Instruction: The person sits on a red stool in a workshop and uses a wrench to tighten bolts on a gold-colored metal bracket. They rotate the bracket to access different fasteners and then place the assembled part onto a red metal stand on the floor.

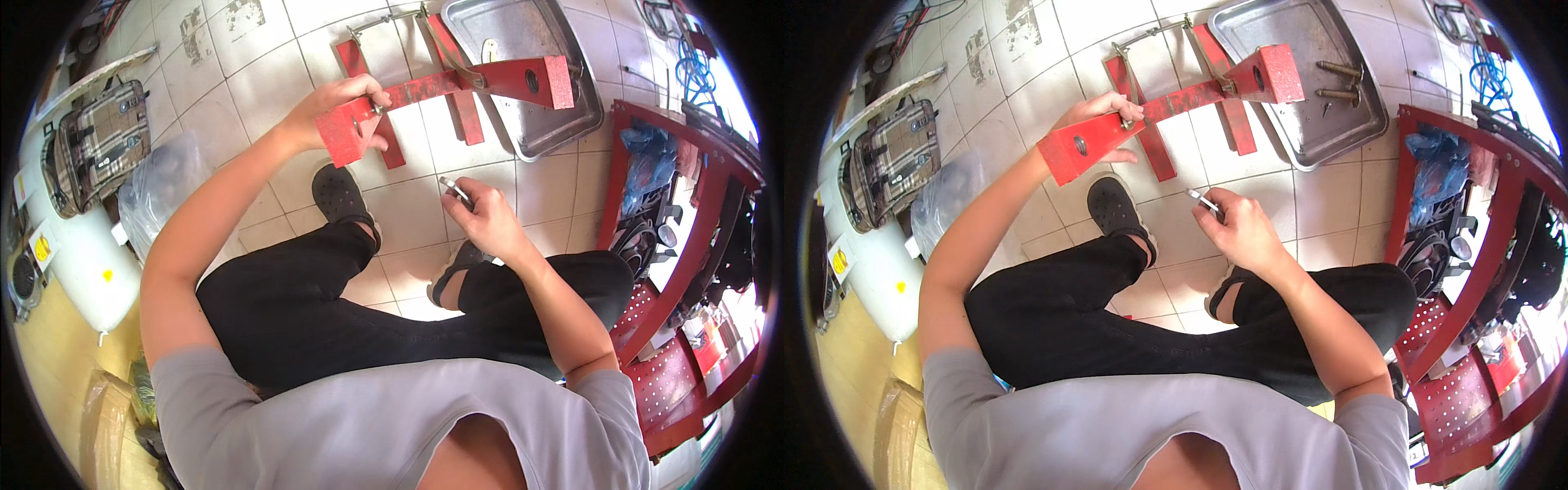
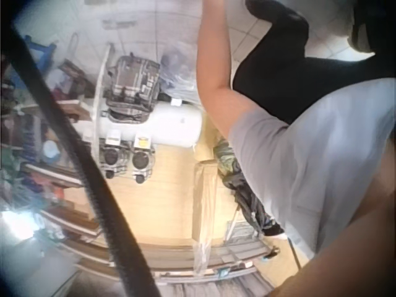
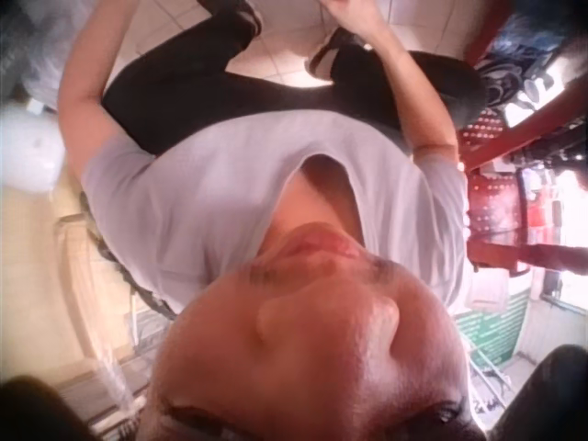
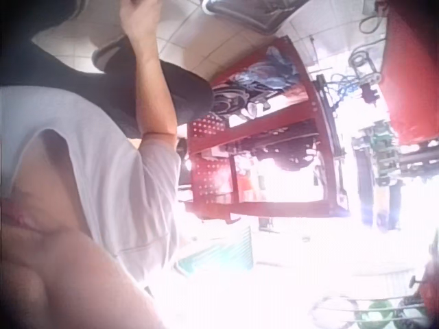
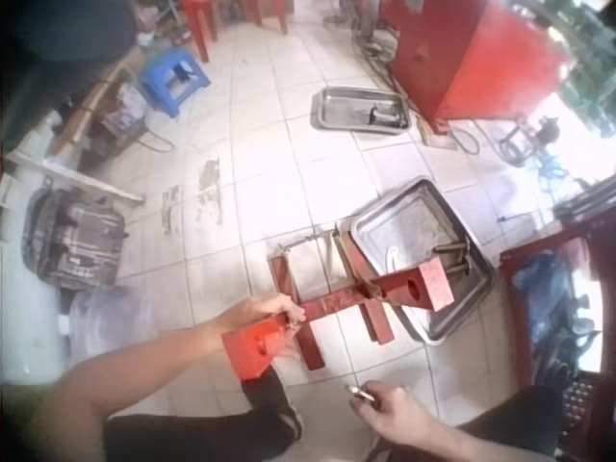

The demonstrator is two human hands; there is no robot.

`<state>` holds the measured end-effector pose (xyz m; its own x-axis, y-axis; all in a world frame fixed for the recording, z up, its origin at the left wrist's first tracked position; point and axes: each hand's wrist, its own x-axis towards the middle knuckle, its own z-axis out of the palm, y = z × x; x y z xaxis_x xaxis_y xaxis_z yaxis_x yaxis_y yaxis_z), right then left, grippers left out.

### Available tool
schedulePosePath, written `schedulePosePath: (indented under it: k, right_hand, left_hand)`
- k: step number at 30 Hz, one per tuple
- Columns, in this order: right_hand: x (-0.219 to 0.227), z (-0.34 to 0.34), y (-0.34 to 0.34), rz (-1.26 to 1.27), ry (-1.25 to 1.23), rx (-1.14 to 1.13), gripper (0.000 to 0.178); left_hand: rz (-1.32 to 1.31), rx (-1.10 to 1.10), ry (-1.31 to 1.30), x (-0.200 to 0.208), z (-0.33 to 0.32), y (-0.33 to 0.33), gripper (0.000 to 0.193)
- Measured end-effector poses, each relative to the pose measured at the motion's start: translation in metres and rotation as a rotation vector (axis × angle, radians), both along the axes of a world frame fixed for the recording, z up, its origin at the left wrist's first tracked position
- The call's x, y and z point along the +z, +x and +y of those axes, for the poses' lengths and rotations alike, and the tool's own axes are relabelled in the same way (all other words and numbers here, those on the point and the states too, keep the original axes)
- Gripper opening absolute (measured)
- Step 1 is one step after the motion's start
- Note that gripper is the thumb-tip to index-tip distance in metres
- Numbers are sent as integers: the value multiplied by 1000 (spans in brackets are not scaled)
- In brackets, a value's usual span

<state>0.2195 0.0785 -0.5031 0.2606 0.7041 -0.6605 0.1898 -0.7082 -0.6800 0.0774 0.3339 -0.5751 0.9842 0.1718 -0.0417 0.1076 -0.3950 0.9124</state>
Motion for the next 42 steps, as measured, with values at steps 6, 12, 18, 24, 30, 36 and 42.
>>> schedulePosePath:
  k: [6, 12, 18, 24, 30, 36, 42]
  right_hand:
    - [-7, -2, 14, -55, -58, -37, 26]
    - [1, 12, 18, -105, 32, -54, 25]
    - [-13, 12, 38, -501, 237, -239, 33]
    - [-53, 64, 51, -522, 609, -483, 58]
    - [-66, 79, 48, -591, 623, -579, 21]
    - [-64, 77, 51, -603, 592, -513, 19]
    - [-54, 77, 49, -536, 582, -528, 17]
  left_hand:
    - [-127, 57, 28, -16, -8, 3, 51]
    - [-152, 115, -41, -26, -12, 1, 49]
    - [-78, 151, -65, -22, -15, 0, 41]
    - [-60, 154, -112, -25, -14, 2, 37]
    - [-60, 193, -132, -28, -18, 2, 37]
    - [26, 82, -188, -19, -11, -4, 41]
    - [-154, -67, 389, -31, 61, -18, 53]
